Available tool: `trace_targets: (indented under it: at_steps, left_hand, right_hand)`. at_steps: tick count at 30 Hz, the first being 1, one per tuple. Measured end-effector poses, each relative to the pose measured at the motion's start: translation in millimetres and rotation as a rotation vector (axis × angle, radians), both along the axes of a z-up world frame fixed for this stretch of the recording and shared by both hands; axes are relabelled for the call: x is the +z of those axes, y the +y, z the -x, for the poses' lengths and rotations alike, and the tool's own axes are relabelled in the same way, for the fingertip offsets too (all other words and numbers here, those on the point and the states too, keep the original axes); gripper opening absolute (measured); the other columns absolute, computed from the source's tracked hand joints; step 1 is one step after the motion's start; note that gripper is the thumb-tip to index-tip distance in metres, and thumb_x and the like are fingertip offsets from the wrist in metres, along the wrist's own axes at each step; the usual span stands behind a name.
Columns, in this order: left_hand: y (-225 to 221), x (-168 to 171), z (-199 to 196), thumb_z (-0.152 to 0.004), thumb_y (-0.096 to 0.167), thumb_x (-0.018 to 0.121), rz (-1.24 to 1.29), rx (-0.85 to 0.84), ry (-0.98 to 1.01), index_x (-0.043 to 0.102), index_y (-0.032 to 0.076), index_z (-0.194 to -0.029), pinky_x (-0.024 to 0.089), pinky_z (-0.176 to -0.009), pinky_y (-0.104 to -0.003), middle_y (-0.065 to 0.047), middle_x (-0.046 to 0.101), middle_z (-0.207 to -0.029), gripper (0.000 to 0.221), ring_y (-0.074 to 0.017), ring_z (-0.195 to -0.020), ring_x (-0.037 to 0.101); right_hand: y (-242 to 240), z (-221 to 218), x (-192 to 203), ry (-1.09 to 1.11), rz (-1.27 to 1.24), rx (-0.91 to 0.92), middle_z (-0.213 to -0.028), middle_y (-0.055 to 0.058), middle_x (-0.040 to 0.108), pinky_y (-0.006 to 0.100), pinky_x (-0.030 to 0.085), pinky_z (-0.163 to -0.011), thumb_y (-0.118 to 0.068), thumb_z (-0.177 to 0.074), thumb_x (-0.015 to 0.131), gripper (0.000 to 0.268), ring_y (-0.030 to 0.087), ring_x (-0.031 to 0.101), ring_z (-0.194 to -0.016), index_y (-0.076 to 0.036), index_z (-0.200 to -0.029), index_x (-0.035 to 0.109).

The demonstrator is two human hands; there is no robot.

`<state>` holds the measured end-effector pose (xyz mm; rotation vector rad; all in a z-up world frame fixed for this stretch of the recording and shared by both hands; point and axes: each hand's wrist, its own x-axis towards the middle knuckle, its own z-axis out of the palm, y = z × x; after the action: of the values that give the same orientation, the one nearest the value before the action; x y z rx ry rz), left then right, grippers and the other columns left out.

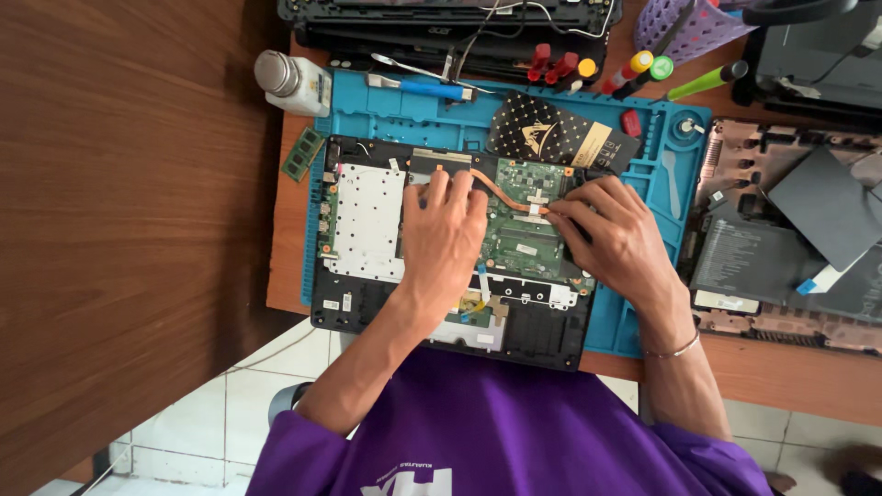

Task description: The person wipes the internal components of a disassembled laptop, including the motherboard and fan area, using a white cloth. They then handle a black plastic cover and a small black component, placing them on the workbench.

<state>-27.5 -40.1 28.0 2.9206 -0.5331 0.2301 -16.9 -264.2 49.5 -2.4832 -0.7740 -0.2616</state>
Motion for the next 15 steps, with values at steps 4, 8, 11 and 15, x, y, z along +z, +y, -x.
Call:
trace_targets:
  at_steps: [4, 8, 11, 15]
  left_hand:
    - [11.6, 0.0, 2.4, -0.078, 0.006, 0.079, 0.161, -0.022, -0.025, 0.073, 0.006, -0.096, 0.047, -0.091, -0.046, -0.007, 0.064, -0.105, 0.019, -0.0253, -0.105, 0.06]
    - [32.8, 6.0, 0.0, -0.087, 0.004, 0.077, 0.376, 0.114, -0.026, 0.072, 0.006, -0.106, 0.049, -0.088, -0.046, -0.008, 0.066, -0.106, 0.019, -0.0277, -0.103, 0.063]
    - [28.3, 4.5, -4.3, -0.086, 0.002, 0.077, 0.409, 0.104, -0.05, 0.07, 0.004, -0.113, 0.052, -0.091, -0.042, -0.01, 0.067, -0.108, 0.028, -0.0282, -0.103, 0.063]
    - [8.6, -7.1, -8.0, -0.083, -0.007, 0.078, 0.324, -0.026, -0.162, 0.067, 0.002, -0.119, 0.051, -0.091, -0.041, -0.009, 0.069, -0.107, 0.038, -0.0256, -0.105, 0.063]
  right_hand:
    - [0.2, -0.2, 0.7, -0.005, -0.006, 0.012, -0.095, 0.007, 0.068, 0.039, 0.053, -0.083, -0.005, -0.089, 0.08, 0.011, 0.026, 0.063, -0.093, -0.002, -0.099, 0.075]
    - [-0.4, -0.9, 1.1, -0.007, -0.014, 0.015, -0.096, 0.007, 0.068, 0.039, 0.053, -0.083, -0.006, -0.09, 0.079, 0.011, 0.026, 0.063, -0.093, -0.003, -0.099, 0.075]
    - [-0.3, -0.4, 0.8, -0.006, -0.016, 0.015, -0.096, 0.007, 0.068, 0.039, 0.053, -0.083, -0.006, -0.09, 0.079, 0.01, 0.026, 0.063, -0.093, -0.003, -0.099, 0.075]
    - [-1.5, 0.6, 0.3, -0.009, -0.016, 0.017, -0.096, 0.006, 0.068, 0.039, 0.053, -0.083, -0.006, -0.089, 0.079, 0.011, 0.026, 0.063, -0.093, -0.003, -0.099, 0.075]
